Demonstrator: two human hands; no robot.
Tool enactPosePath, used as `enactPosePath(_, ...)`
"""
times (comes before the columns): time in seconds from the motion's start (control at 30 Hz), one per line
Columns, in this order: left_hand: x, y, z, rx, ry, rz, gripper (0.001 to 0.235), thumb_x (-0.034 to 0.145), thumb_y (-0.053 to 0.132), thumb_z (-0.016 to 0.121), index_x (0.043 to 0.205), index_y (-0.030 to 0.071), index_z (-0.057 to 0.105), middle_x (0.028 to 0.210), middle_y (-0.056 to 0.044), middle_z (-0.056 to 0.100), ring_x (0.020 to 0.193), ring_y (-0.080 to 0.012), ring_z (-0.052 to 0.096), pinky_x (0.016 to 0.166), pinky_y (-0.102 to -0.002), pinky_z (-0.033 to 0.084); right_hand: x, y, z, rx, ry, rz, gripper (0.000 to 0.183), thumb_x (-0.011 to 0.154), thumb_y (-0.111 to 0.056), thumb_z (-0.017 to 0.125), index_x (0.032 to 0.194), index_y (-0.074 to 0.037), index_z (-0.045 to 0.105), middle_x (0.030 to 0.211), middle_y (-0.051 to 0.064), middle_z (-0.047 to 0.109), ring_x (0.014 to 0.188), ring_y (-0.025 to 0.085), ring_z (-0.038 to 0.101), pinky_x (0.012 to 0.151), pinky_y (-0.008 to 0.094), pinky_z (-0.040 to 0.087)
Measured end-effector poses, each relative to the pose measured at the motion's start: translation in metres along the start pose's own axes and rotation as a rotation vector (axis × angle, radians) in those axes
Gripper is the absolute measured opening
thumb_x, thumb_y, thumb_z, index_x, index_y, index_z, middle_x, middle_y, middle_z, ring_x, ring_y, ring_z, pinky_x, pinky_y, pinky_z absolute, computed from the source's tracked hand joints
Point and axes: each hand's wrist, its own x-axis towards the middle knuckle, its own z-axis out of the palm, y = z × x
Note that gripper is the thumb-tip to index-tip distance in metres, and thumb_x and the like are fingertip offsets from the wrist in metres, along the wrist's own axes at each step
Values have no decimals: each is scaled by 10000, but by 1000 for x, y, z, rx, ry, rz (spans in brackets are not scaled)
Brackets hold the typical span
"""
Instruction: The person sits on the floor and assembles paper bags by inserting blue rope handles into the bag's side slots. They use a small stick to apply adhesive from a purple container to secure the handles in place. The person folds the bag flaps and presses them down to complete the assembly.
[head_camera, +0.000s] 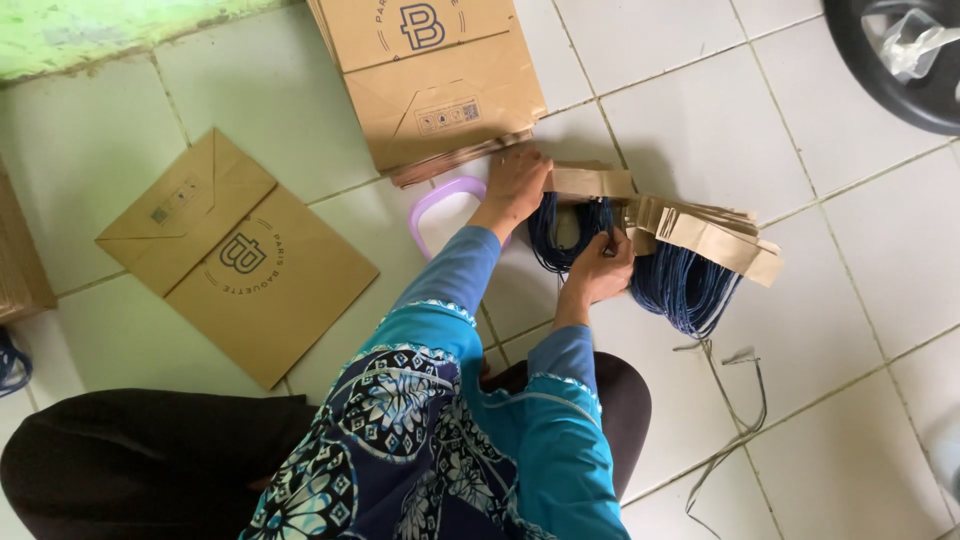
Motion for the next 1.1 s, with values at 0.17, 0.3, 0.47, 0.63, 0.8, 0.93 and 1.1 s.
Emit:
enactPosePath(0.17,-3,2,6,-58,1,-4,425,918,122,637,1320,232,557,1255,-46,634,1218,-323,600,1008,-541,460,0,-6,-15,150,59,-78,140,828,-269,721,951,-300,778,864,-50,724,850,198,732,809,391,579)
enactPosePath(0.3,-16,3,-19,-18,42,38,525,878,175,702,1364,283,532,1270,-35,632,1254,-323,576,1023,-542,450,0,-30,-34,364,16,62,192,842,-326,767,1003,-234,814,897,32,759,885,229,748,841,371,589)
enactPosePath(0.47,-43,11,-86,-72,40,74,605,875,277,748,1405,290,456,1416,-57,550,1291,-338,565,1099,-628,342,9,-33,-52,440,15,77,165,849,-343,772,985,-261,816,805,-19,750,776,161,728,744,306,566)
enactPosePath(0.63,-42,1,-79,-198,17,91,548,900,266,701,1401,274,478,1358,-62,607,1275,-333,593,1041,-590,415,3,-32,-50,450,-3,81,202,847,-341,781,996,-206,806,802,23,752,777,208,732,731,332,563)
enactPosePath(0.8,-34,8,-44,-331,49,67,541,865,239,730,1368,216,532,1339,-130,606,1270,-363,598,1013,-530,506,-3,-31,-54,421,-38,108,220,882,-323,753,1025,-159,786,640,-8,691,615,141,686,707,314,558)
enactPosePath(0.93,-45,24,-55,-173,44,37,545,890,255,698,1399,257,503,1335,-81,589,1283,-319,578,1018,-516,495,4,-23,-41,386,-40,136,190,853,-351,764,997,-232,803,719,2,739,709,170,730,713,316,568)
enactPosePath(1.1,-35,32,-46,-44,-22,19,618,902,211,722,1437,240,413,1377,-101,547,1325,-342,517,1083,-548,402,5,-32,-34,507,-99,232,153,852,-330,771,978,-253,812,725,-38,727,667,91,684,694,234,562)
